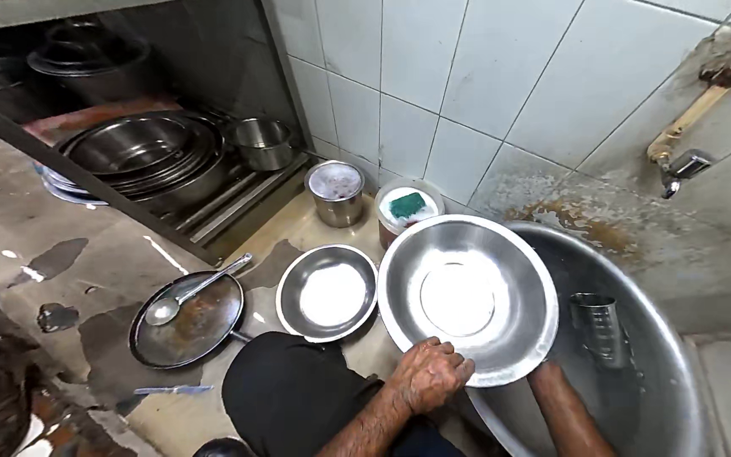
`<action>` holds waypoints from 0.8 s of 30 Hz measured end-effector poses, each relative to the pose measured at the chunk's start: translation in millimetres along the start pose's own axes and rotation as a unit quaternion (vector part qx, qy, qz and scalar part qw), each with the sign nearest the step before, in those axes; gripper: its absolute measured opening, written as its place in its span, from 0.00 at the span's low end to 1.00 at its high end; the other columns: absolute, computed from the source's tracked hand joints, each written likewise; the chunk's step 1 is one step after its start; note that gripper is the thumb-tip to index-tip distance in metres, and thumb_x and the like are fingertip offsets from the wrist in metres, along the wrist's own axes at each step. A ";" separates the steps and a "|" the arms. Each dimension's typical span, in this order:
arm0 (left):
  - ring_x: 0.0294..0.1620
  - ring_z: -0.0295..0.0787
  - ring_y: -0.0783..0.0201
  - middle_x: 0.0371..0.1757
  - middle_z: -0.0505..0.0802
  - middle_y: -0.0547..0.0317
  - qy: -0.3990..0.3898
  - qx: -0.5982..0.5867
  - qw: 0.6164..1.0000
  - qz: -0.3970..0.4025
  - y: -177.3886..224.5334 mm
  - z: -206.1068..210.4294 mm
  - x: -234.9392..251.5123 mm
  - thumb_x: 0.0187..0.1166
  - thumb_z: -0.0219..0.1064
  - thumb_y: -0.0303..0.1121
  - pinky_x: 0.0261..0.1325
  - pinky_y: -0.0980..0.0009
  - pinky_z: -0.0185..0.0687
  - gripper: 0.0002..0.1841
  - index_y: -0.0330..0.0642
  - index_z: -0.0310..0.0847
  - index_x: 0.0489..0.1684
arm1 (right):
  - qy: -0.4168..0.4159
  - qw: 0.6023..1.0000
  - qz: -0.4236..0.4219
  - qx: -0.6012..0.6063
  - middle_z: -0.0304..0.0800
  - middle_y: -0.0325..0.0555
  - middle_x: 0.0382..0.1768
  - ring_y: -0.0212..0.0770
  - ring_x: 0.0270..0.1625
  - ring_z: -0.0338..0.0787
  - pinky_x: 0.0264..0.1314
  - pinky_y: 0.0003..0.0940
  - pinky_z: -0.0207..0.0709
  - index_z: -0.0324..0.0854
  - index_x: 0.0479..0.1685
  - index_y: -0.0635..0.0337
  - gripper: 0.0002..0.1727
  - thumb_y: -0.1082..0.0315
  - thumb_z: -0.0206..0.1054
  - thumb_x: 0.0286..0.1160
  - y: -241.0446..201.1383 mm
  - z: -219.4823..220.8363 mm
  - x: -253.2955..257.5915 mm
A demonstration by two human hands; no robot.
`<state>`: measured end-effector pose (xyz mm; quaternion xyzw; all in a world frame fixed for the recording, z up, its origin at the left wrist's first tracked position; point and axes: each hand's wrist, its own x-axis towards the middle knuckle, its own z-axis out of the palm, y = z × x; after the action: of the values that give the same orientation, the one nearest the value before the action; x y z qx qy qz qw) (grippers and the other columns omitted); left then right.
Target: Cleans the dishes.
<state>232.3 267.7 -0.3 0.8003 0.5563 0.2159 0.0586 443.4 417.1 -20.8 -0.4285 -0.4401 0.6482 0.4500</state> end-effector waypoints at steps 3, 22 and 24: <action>0.50 0.94 0.54 0.45 0.96 0.58 -0.051 -0.025 0.998 -0.020 0.8 -5.3 2.2 0.88 0.55 0.31 0.52 0.55 0.87 0.12 0.49 0.87 0.55 | 0.031 0.996 -0.033 0.077 0.93 0.32 0.51 0.24 0.53 0.91 0.55 0.29 0.89 0.77 0.68 0.50 0.31 0.48 0.28 0.96 -18.1 17.5 39.2; 0.84 0.71 0.36 0.78 0.82 0.39 0.267 0.010 0.890 -0.371 -46.8 -23.5 -22.2 0.69 0.74 0.47 0.82 0.35 0.66 0.29 0.37 0.86 0.66 | 0.011 0.889 0.051 -0.456 0.89 0.68 0.54 0.61 0.53 0.90 0.60 0.62 0.82 0.75 0.73 0.69 0.30 0.75 0.77 0.68 -39.4 0.3 76.9; 0.85 0.69 0.41 0.82 0.76 0.40 0.272 -0.099 0.833 -0.471 -54.8 -27.6 -22.3 0.65 0.80 0.47 0.85 0.42 0.65 0.45 0.34 0.67 0.84 | 0.021 0.895 0.058 -0.441 0.89 0.67 0.54 0.61 0.53 0.91 0.58 0.62 0.82 0.76 0.73 0.67 0.31 0.74 0.78 0.67 -32.3 -1.0 75.6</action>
<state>167.1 263.8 0.0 0.3405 0.8353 0.4245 0.0784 433.8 496.7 -2.2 -0.6210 -0.6458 0.4035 0.1856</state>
